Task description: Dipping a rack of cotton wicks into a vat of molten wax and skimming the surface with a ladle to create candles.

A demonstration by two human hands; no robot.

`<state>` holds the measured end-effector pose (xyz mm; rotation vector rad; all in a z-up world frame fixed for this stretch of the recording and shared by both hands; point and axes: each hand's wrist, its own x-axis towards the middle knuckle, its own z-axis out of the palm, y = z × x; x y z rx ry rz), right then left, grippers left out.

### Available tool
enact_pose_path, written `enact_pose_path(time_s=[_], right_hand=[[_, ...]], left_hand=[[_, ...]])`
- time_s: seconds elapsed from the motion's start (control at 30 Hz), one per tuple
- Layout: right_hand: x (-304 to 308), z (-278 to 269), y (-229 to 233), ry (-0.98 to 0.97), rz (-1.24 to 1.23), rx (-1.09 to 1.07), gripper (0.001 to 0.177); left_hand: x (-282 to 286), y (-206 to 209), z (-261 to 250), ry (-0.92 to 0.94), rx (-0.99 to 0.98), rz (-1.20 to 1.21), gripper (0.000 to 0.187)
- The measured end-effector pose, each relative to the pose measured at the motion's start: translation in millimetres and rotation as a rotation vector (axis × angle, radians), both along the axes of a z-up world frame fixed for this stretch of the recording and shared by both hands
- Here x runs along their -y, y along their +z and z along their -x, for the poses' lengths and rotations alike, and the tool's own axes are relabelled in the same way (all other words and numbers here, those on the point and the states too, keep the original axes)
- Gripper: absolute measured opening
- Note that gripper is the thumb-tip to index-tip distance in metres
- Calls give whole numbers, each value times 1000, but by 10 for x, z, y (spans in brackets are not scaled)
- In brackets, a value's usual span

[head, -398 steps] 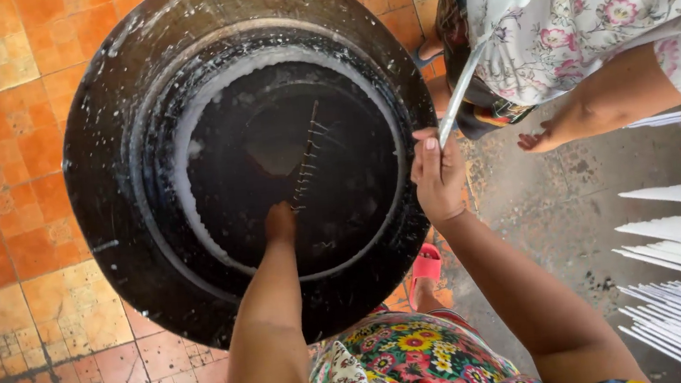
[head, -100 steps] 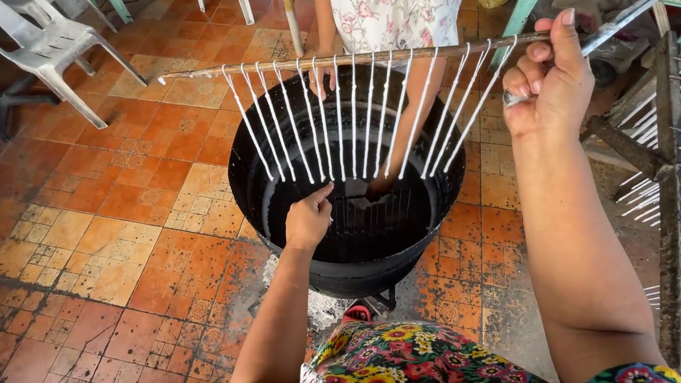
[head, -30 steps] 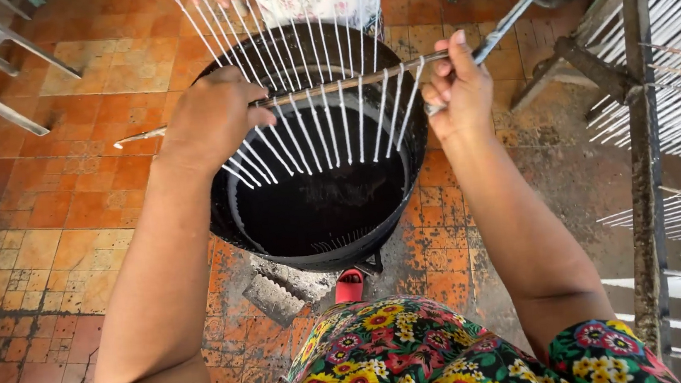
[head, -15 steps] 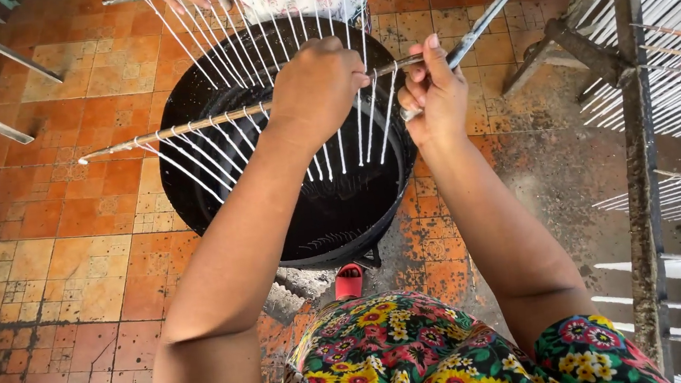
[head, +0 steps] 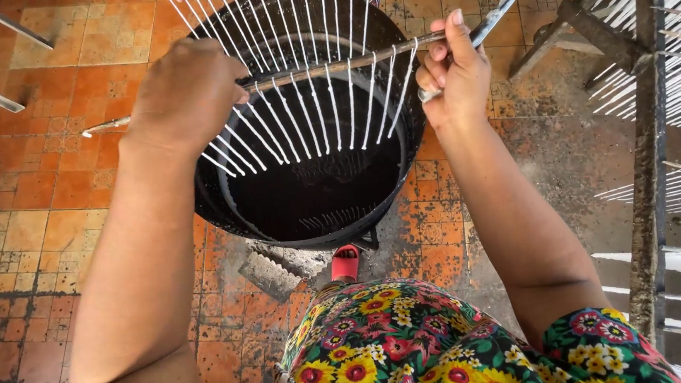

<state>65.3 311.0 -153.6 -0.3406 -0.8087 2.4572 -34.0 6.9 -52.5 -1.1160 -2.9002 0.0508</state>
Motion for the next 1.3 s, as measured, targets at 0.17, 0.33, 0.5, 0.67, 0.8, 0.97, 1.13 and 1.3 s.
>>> enact_pose_path(time_s=[0.17, 0.33, 0.5, 0.67, 0.8, 0.97, 1.13, 1.3], right_hand=[[-43, 26, -221, -7, -6, 49, 25], [77, -151, -440, -3, -196, 134, 45], [192, -472, -855, -260, -336, 324, 41], [218, -848, -1486, -309, -387, 363, 26], [462, -898, -1724, -387, -327, 398, 22], [542, -611, -1758, -358, -326, 453, 35], [508, -219, -2110, -389, -218, 311, 50], [552, -163, -2200, -432, -347, 230, 49]], left_hand=[[79, -368, -28, -21, 102, -92, 16], [125, -790, -98, -74, 39, -27, 13], [241, -1427, -45, -39, -32, -109, 12], [319, -1631, -135, -16, -35, -95, 12], [342, -1524, -200, -12, -38, -32, 12], [365, -1493, -181, -26, -35, -38, 13], [367, -1600, -146, 0, 6, -24, 14], [354, -1957, -105, 52, 63, 39, 15]])
